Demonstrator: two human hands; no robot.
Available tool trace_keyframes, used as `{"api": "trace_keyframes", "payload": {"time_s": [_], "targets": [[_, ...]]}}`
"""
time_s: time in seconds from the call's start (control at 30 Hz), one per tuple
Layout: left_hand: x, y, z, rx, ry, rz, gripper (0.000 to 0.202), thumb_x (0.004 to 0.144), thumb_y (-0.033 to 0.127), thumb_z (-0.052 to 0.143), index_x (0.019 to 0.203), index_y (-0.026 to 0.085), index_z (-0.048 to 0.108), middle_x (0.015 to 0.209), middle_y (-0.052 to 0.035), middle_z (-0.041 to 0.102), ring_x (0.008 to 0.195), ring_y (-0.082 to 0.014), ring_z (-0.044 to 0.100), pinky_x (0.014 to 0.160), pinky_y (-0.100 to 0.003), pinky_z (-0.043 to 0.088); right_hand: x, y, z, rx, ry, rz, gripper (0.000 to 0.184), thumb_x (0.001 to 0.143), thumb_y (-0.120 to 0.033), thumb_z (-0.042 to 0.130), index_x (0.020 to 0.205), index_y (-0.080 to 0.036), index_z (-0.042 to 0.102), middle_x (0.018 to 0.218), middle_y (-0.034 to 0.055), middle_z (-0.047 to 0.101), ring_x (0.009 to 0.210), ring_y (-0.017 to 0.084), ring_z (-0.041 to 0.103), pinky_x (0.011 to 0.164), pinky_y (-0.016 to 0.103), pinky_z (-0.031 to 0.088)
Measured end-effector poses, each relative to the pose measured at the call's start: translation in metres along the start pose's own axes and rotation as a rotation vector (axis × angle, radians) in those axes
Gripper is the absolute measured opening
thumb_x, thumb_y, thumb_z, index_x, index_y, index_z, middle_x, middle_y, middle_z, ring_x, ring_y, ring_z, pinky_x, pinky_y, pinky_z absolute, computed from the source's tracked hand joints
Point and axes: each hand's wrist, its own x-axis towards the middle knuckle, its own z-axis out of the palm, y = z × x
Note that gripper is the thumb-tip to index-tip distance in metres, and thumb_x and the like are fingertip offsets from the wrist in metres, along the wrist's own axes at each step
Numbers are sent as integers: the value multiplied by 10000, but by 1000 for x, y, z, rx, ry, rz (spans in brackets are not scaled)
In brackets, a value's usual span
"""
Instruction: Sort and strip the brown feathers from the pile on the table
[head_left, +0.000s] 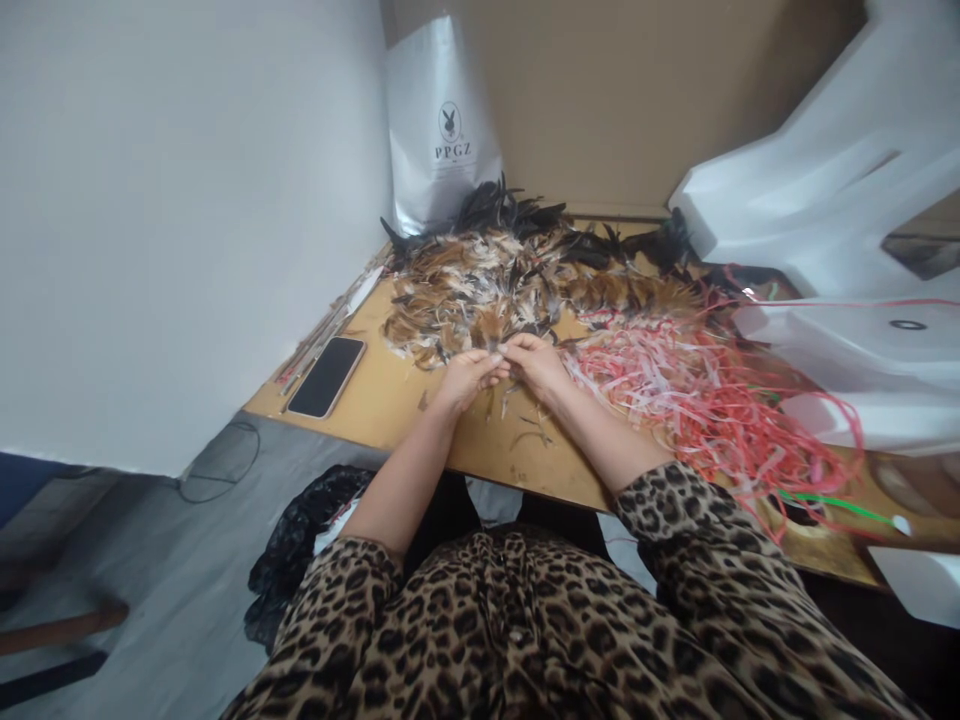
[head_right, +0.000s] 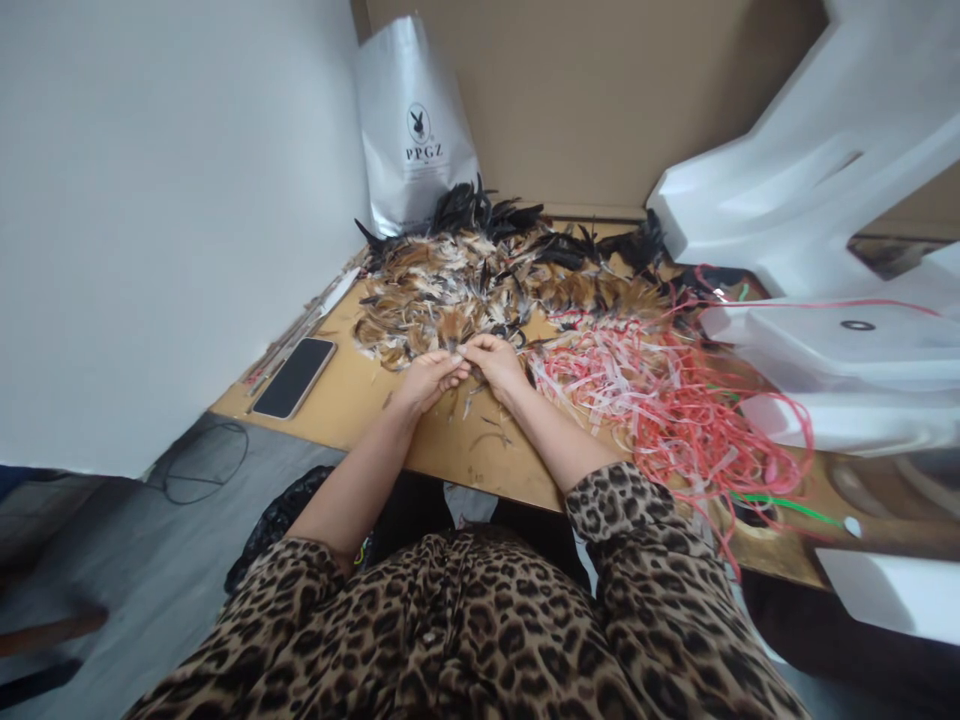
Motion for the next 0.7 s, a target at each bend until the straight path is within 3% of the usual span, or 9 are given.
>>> {"api": "trace_keyframes", "payload": {"time_s": [0.13, 0.27, 0.47, 0.6, 0.7], "targets": [[-1, 1, 1, 57, 59, 25, 177, 651, 258, 706, 691, 98, 642, 642, -53, 661, 525, -67, 582, 506, -163, 419, 5, 2, -5, -30, -5, -20, 327, 519, -416, 734, 643, -169, 560, 522, -54, 518, 469, 68, 426, 497, 217, 356], [1, 5, -1, -37, 153, 73, 189, 656, 265, 705, 719, 104, 630, 697, -54, 672, 547, -64, 589, 496, -157, 404, 11, -5, -20, -176, 32, -108, 290, 575, -427, 689, 664, -168, 592, 521, -53, 514, 478, 71, 419, 523, 222, 356], [4, 9, -7, -185, 256, 111, 118, 702, 211, 665, 756, 113, 628, 733, -47, 680, 577, -55, 597, 500, -143, 410, 12, -17, -42, -767, -89, -272, 215, 682, -351, 601, 739, -151, 653, 684, 12, 612, 624, 121, 521, 637, 252, 407], [5, 8, -9, -205, 244, 107, 130, 692, 210, 674, 766, 112, 632, 724, -46, 678, 572, -53, 596, 488, -133, 409, 4, -18, -38, -1227, -234, -520, 216, 765, -269, 530, 895, -189, 682, 857, 53, 610, 796, 159, 540, 743, 264, 383], [6, 7, -9, -202, 237, 102, 135, 687, 213, 679, 762, 111, 633, 716, -40, 674, 560, -46, 590, 484, -127, 407, -3, -19, -28, -1526, -311, -620, 262, 814, -255, 471, 976, -198, 669, 924, 93, 593, 891, 202, 514, 785, 292, 352]]}}
